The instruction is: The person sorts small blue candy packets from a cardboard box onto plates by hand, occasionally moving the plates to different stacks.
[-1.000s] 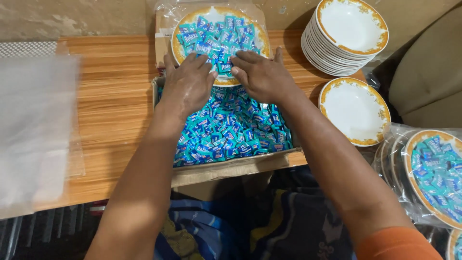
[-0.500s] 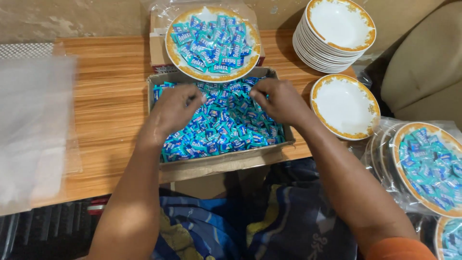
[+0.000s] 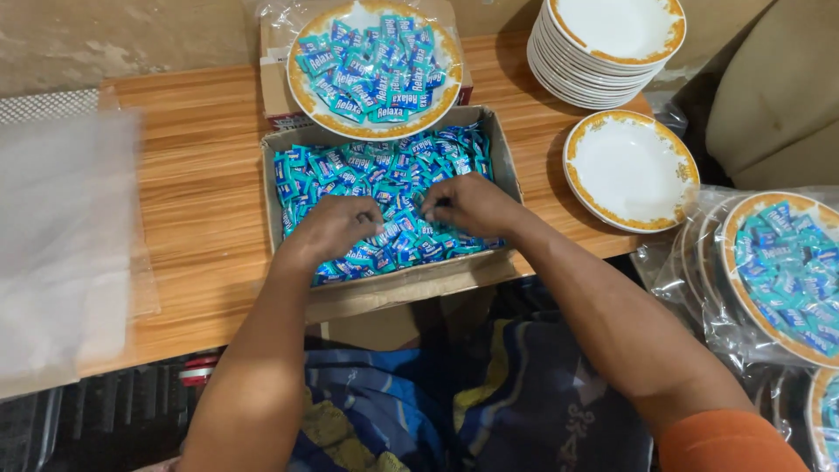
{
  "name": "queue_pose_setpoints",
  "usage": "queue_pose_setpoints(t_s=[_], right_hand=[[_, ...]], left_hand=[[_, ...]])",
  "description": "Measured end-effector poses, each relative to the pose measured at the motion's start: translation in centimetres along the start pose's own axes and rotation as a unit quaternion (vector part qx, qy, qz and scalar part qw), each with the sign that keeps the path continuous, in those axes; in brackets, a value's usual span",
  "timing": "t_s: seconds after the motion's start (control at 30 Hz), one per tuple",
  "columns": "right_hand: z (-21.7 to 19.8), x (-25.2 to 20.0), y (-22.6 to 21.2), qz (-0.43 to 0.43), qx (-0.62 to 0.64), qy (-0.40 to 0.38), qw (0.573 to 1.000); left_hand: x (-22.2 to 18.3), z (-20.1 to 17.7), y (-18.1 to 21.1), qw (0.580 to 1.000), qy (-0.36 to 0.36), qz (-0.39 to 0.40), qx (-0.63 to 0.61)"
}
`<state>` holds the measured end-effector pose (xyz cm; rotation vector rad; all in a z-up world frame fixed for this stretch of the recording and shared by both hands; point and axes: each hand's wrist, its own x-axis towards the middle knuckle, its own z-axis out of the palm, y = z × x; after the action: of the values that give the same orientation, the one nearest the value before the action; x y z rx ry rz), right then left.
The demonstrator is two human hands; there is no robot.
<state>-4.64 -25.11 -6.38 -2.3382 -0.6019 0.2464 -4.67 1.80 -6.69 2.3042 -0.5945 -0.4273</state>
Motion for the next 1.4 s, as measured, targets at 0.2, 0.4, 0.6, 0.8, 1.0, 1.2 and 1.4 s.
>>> queue_pose_setpoints(t_s=[0.2,0.4,0.6,0.8,1.0,1.2,1.4], right_hand=[[-1.0,0.3,1.7,0.055,0.088,0.068,0.992],[-0.9,0.0,2.3,0.066,0.307,0.099,0.944],[-1.5,0.2,2.1,-0.005,0.337,0.171,0.926],[-4.3,1.0,-2.6,-0.125,0.077,0.366,0.919],[-3.4,3.1,-2.2,-0.235,-0.167,0.335,0.897],[-2.6,3.7,-1.9,-0.248,-0.274,0.342,0.864],[-2.6,3.9,-1.8,-0.233,-0.307,0.373,0.844]], left_hand=[[-0.2,-1.1,-0.3,0.996,0.058,-0.034,-0.064],[-1.7,-2.3,1.6,0.988,0.091,-0.065,-0.107],[-0.4,-2.4,-0.3,0.966,0.190,0.043,-0.169],[1.3,-3.4,-0.5,0.899,0.409,0.156,-0.017],[2.0,-3.3,2.2,0.859,0.423,0.280,0.062],[3.6,-3.0,3.1,0.847,0.426,0.300,0.106],[3.5,-3.6,4.4,0.825,0.452,0.326,0.097]])
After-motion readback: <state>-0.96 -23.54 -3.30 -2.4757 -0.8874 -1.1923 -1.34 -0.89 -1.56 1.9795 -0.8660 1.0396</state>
